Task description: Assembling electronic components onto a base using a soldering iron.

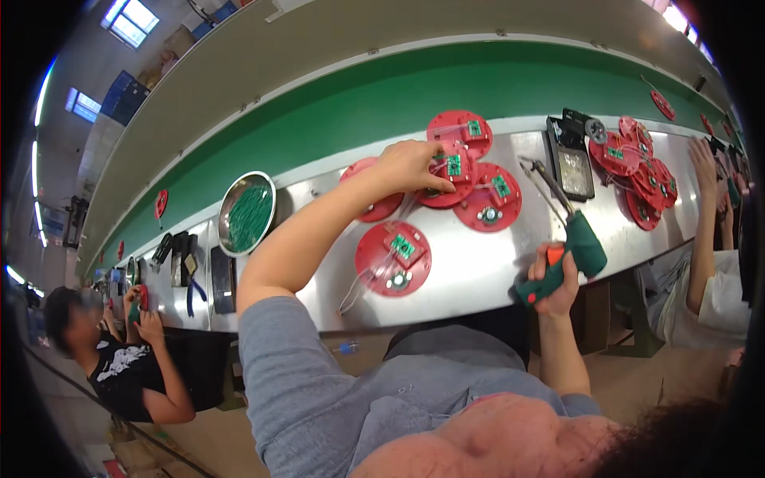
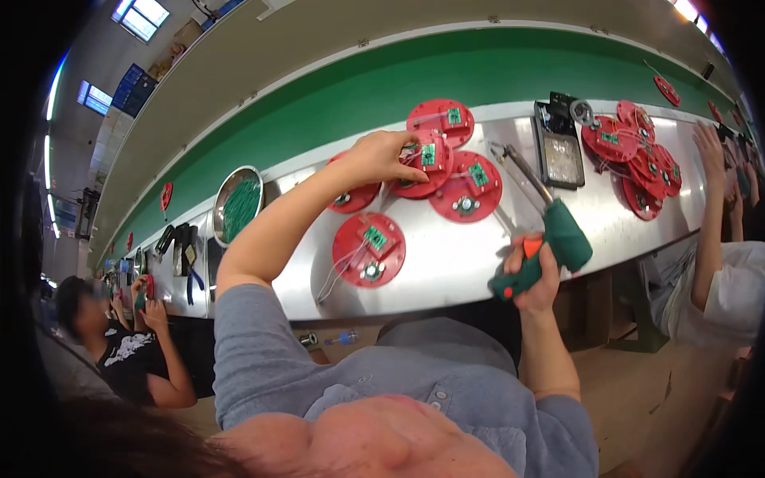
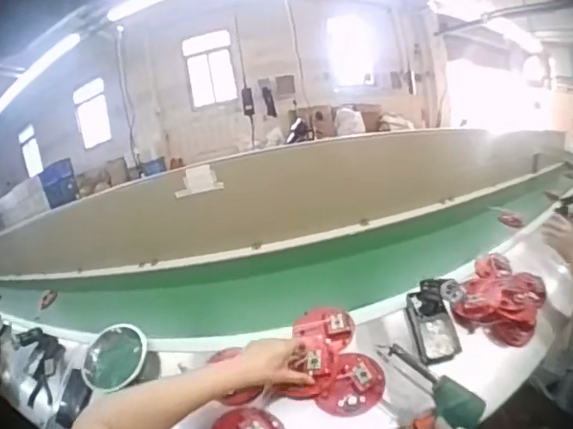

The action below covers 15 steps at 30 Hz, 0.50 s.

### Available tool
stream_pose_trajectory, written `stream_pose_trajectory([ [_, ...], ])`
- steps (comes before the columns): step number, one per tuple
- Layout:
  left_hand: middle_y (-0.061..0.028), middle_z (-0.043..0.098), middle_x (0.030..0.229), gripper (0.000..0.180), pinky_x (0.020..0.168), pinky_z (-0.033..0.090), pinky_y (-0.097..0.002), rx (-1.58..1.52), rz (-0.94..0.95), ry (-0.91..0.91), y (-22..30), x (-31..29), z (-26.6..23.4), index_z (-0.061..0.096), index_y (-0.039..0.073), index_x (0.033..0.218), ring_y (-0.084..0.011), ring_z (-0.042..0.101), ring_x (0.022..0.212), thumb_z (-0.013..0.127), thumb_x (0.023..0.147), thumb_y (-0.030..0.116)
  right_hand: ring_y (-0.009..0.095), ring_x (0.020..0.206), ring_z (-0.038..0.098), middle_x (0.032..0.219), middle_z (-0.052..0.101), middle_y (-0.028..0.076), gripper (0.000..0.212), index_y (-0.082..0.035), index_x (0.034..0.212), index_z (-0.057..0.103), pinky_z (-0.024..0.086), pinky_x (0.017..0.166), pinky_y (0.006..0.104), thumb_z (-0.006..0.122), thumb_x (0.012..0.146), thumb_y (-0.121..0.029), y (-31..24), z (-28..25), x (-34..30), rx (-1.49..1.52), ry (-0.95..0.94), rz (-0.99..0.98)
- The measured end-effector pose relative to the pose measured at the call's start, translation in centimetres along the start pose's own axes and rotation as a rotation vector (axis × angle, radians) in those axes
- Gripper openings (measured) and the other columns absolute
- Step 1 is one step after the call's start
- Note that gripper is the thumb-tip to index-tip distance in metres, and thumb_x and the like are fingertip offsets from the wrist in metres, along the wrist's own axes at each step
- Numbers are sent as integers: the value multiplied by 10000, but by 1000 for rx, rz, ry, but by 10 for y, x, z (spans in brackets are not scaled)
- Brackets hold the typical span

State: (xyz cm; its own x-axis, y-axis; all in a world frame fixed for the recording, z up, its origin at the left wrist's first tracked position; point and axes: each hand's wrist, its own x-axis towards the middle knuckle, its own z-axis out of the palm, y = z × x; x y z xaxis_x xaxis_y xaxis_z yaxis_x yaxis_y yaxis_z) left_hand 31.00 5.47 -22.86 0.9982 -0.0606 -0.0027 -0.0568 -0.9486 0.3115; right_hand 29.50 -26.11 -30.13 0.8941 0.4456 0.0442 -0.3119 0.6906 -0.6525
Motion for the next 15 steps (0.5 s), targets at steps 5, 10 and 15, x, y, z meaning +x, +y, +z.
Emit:
stream_pose_trajectory([
  [5,-116,580,739,335,629,435,-311,-633,-48,152,36,-72,-8,523,2,953,-203,554,681,500,865,324,140,600,515,848,571,129,344,-58,998,467,446,549,280,410,891,-379,-2,3,1,-15,62,100],
  [10,55,315,554,238,371,230,-168,-1748,-356,-70,100,-171,33,509,55,887,-21,278,450,425,921,275,157,592,580,759,603,139,282,-38,997,495,507,575,303,526,849,-275,18,61,-25,-90,47,298],
  [15,75,300,545,235,364,176,-162,-1855,-364,28,107,-208,61,525,48,887,-7,241,426,435,920,263,156,668,591,842,610,130,300,-3,1035,493,495,587,283,605,771,-91,53,107,-33,-245,-117,415],
])
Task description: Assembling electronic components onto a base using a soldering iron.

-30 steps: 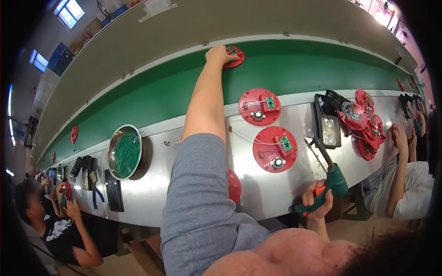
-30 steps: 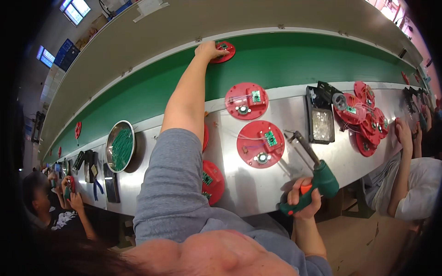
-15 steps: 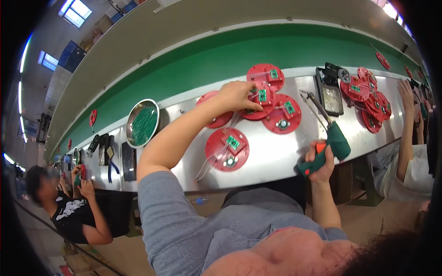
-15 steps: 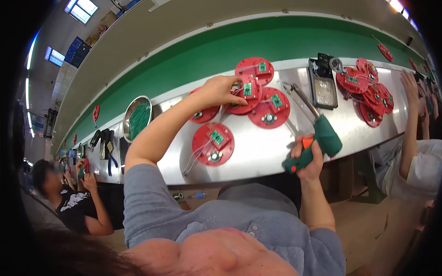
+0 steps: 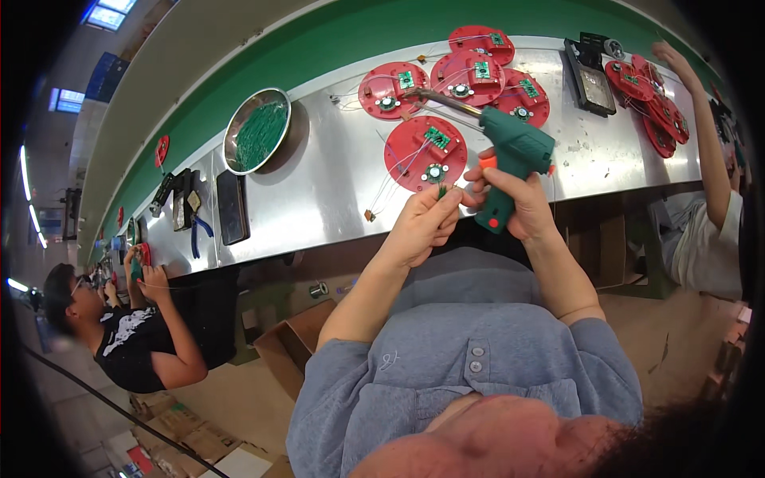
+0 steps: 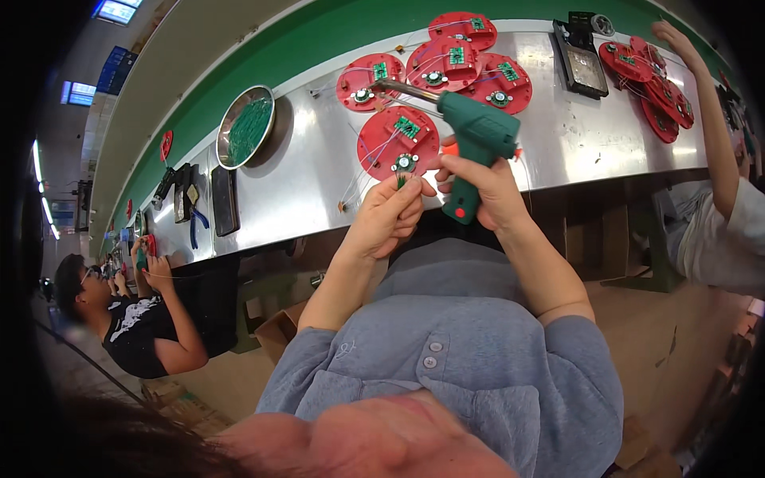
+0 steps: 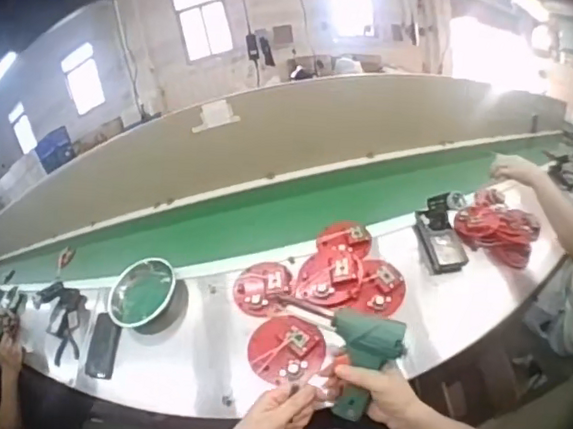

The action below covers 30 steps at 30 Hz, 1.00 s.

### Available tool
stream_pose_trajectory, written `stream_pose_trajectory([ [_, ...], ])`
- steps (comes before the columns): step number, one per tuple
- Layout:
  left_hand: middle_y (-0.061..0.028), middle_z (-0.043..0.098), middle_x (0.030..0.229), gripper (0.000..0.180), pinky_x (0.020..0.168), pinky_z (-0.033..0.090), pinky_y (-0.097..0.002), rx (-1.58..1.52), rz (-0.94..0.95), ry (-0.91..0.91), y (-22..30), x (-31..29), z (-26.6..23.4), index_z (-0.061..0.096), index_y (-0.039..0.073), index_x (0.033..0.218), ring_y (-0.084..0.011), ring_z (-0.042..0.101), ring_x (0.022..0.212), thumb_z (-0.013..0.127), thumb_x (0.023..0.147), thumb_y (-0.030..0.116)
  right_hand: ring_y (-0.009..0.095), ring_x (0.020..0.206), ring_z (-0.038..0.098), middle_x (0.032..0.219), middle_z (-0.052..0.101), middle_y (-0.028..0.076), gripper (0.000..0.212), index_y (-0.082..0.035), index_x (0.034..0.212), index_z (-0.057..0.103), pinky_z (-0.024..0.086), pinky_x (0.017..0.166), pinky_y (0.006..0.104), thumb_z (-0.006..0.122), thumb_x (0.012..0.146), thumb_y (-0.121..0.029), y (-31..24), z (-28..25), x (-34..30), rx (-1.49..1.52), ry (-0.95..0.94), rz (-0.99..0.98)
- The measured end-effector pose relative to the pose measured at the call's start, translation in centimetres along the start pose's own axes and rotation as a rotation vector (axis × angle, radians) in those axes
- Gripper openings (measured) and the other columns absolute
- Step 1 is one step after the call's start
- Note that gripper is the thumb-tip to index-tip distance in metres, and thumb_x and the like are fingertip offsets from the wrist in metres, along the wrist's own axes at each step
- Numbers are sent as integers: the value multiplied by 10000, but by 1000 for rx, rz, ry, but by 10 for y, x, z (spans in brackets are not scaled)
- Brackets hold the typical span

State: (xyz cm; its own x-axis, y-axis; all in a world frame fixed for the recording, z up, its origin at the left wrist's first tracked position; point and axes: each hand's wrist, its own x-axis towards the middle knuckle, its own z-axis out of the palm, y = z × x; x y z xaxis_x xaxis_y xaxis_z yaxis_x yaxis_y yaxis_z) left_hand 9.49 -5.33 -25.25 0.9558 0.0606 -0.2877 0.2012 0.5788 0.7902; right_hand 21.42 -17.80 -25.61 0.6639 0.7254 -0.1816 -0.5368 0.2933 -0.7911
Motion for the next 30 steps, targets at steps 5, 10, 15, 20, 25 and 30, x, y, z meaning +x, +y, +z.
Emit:
stream_pose_trajectory([
  [5,84,308,552,246,383,163,-170,78,-25,8,-13,-10,-19,550,51,891,3,234,445,436,918,268,143,758,599,873,611,92,356,-8,1035,517,497,582,256,662,710,-34,4,21,-2,-102,-87,49],
  [10,54,421,592,252,447,277,-185,286,35,44,-18,-10,-19,560,37,868,-32,330,495,453,904,263,129,686,581,835,598,60,365,-10,1033,525,464,566,241,659,694,14,8,32,-4,-303,-130,140],
  [15,26,488,627,241,479,340,-206,483,104,-4,-21,-11,-24,568,22,828,-67,382,512,458,891,227,120,687,571,818,592,31,355,-16,995,544,450,609,223,674,669,33,21,18,0,-335,50,-114],
  [20,-1,515,629,123,481,338,-197,-62,317,49,8,-46,-43,579,22,805,-62,452,543,567,823,143,108,692,561,771,580,37,372,-18,997,538,454,625,222,678,657,38,1,8,5,-233,122,-139],
  [25,-65,597,746,227,587,446,-224,713,772,421,3,1,3,599,5,897,-128,574,660,699,700,58,124,701,575,780,581,52,361,-20,1005,510,464,639,230,660,682,41,18,30,2,-143,86,-204],
  [30,-78,617,735,150,540,440,-229,695,813,430,-6,11,-5,626,-6,876,-129,581,625,645,728,-11,128,692,572,772,576,58,361,-15,1018,496,468,639,236,651,698,45,22,33,3,-85,83,-286],
])
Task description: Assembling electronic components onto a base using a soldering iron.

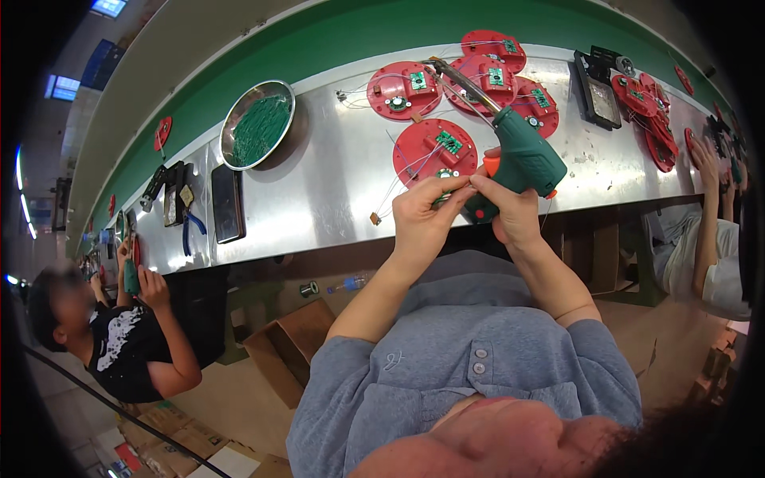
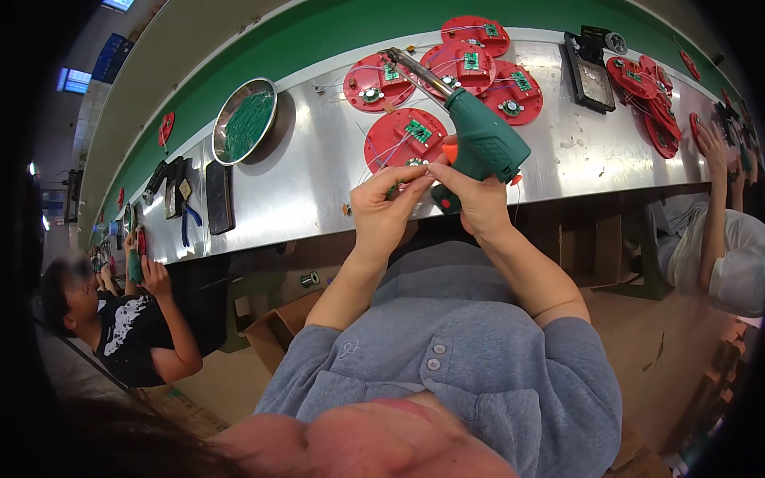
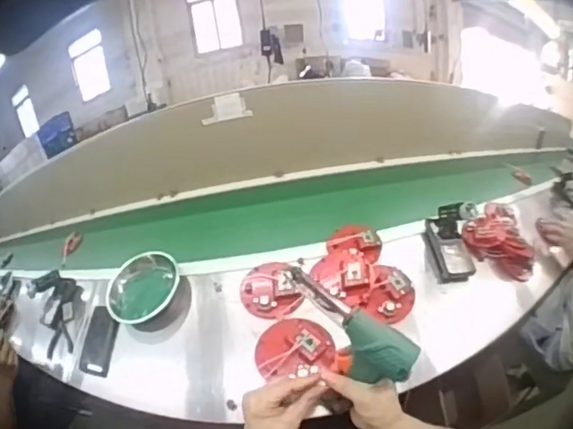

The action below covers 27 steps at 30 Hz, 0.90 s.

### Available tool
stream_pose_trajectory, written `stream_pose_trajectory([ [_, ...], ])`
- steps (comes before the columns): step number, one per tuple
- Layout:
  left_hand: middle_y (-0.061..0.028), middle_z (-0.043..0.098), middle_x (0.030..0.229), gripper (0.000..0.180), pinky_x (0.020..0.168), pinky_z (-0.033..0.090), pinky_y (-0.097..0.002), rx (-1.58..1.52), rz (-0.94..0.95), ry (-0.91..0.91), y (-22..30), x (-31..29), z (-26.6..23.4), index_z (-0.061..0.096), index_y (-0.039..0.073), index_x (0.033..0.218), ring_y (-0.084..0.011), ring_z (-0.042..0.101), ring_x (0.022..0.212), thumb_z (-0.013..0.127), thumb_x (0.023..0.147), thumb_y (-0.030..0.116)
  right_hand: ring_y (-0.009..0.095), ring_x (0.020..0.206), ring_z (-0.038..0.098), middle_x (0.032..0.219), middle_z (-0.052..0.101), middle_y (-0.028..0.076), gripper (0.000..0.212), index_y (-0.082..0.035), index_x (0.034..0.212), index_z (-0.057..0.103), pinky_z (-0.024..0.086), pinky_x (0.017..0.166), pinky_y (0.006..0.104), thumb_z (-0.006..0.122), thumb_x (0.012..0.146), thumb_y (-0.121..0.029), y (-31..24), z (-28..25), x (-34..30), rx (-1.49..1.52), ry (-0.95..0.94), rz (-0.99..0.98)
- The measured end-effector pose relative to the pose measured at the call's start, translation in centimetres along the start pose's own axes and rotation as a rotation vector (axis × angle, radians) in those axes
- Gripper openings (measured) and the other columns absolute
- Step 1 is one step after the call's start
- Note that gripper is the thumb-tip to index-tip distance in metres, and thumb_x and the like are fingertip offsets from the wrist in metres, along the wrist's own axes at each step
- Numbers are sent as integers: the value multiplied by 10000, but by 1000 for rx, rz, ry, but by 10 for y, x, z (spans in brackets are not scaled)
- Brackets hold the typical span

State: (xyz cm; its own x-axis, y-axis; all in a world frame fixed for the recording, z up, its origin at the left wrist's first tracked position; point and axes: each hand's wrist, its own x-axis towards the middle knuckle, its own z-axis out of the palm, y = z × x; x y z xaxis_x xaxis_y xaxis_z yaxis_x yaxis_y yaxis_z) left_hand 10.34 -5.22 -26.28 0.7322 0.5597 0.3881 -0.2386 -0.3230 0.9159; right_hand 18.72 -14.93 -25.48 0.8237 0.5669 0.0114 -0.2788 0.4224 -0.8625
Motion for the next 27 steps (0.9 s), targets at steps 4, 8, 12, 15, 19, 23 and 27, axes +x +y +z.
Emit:
stream_pose_trajectory([
  [4,-81,599,710,98,529,433,-240,179,134,68,2,13,-7,626,6,809,-145,572,605,640,715,-18,124,682,570,821,594,77,323,-12,1041,488,470,635,240,630,751,-24,-2,-8,7,-48,22,37],
  [8,-71,591,724,111,551,451,-268,406,159,135,-14,29,-12,616,32,785,-198,578,612,654,682,13,116,650,559,862,603,87,295,6,1082,482,474,608,257,533,854,-174,-9,-38,5,-82,-25,-22],
  [12,-58,618,800,146,570,472,-292,555,228,116,-30,32,-5,610,48,787,-223,599,663,646,646,34,135,637,548,983,568,150,445,20,1161,441,469,595,259,548,839,-268,-17,-77,-16,-342,-127,36],
  [15,-60,631,847,150,589,479,-288,597,175,109,-36,31,-4,604,48,783,-217,611,702,626,636,28,139,611,544,983,573,156,420,22,1149,455,463,582,253,559,828,-227,-24,-83,-27,-459,-154,10],
  [19,-56,637,860,148,598,480,-290,598,185,80,-36,33,-5,600,46,785,-217,611,708,609,638,27,80,654,552,914,620,67,282,-9,1046,556,459,560,213,611,770,-36,-30,-83,-30,-456,-71,104],
  [23,-57,640,857,155,604,482,-295,608,156,37,-32,35,-7,600,44,784,-220,611,707,604,629,28,106,621,544,932,600,110,289,5,1074,520,463,577,237,554,788,-12,-36,-85,-27,-587,-167,115],
  [27,-60,640,861,160,607,481,-298,599,148,18,-32,35,-8,600,42,785,-222,611,709,601,626,28,86,624,542,877,604,83,245,-4,1026,551,460,573,222,560,781,-6,-40,-86,-27,-648,-168,134],
])
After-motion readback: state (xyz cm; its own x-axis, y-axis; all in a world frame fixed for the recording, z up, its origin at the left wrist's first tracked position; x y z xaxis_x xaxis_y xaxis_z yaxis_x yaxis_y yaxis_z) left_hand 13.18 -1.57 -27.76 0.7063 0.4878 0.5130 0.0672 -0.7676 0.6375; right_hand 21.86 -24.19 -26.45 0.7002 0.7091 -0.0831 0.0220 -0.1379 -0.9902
